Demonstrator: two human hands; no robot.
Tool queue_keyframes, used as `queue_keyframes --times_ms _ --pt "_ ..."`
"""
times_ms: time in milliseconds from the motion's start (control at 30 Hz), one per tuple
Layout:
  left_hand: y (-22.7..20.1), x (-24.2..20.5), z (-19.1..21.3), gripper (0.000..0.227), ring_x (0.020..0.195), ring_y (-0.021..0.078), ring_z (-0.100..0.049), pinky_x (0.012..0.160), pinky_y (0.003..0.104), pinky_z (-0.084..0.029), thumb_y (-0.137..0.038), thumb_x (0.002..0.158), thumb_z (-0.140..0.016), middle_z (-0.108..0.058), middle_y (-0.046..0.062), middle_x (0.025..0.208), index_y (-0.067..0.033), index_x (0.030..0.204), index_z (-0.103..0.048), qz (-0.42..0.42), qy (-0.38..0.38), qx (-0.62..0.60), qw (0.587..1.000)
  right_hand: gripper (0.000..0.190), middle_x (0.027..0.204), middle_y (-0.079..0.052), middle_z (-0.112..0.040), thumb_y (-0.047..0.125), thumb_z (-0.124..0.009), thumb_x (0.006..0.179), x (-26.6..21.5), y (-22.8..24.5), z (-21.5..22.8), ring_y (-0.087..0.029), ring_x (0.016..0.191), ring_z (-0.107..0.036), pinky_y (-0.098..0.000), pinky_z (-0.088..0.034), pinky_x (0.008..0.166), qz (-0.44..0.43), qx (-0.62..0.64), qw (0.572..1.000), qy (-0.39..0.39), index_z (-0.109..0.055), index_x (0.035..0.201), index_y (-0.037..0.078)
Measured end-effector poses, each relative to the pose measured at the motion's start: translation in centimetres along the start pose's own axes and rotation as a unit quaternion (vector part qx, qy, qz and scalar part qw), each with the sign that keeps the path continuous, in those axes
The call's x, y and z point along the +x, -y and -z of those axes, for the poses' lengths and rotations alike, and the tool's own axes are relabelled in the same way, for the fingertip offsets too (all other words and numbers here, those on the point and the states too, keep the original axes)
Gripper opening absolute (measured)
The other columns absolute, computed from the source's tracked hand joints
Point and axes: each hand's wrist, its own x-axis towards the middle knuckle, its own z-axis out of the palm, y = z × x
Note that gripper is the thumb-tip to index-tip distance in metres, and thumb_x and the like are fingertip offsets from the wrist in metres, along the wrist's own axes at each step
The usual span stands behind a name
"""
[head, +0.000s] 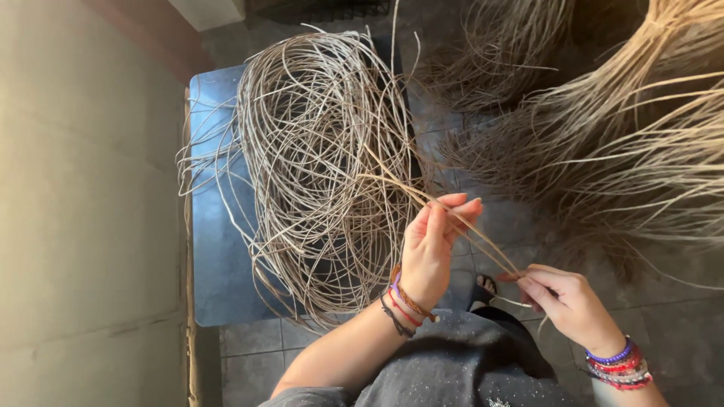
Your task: Weaving and tying strands of natural fiber onto a large frame to create a decorative item
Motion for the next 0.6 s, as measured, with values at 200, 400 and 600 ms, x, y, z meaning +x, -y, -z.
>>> queue_keyframes --times_ms 200,400,600 --pt "1.2 -0.2 -1.1 0.038 0.115 0.0292 -0.070 0.105 0.041 -0.056 -0.030 0.111 -0.045 -0.073 0.020 0.115 0.0015 0.124 -0.061 0.025 0.025 0.015 0.999 0.030 0.104 0.003 -0.086 0.020 -0.056 0.098 -0.9 -0.3 0.3 -0.009 0.090 -0.078 -0.0238 -0.055 0.079 0.003 -0.008 1.000 -0.024 -0.084 0.105 0.014" --pt "-0.7 0.3 -3.4 0.045 0.083 0.0147 -0.077 0.077 0.027 -0.064 -0.040 0.103 -0.048 -0.079 0.010 0.089 -0.0051 0.112 -0.075 0.178 0.131 0.375 0.900 0.025 0.093 0.002 -0.082 0.019 -0.057 0.100 -4.6 -3.7 3.5 -0.011 0.086 -0.076 -0.0266 -0.055 0.082 -0.031 -0.053 0.988 -0.145 -0.079 0.090 0.010" --pt "5.2 -0.9 -9.8 0.048 0.141 0.0347 -0.056 0.115 0.047 -0.049 -0.037 0.096 -0.072 -0.060 0.014 0.144 -0.0110 0.134 -0.061 -0.291 0.444 0.566 0.630 0.026 0.080 0.010 -0.075 0.024 -0.053 0.100 -8.8 -5.4 7.8 -0.010 0.065 -0.072 -0.0275 -0.049 0.067 -0.048 -0.134 0.986 -0.091 -0.072 0.084 0.024"
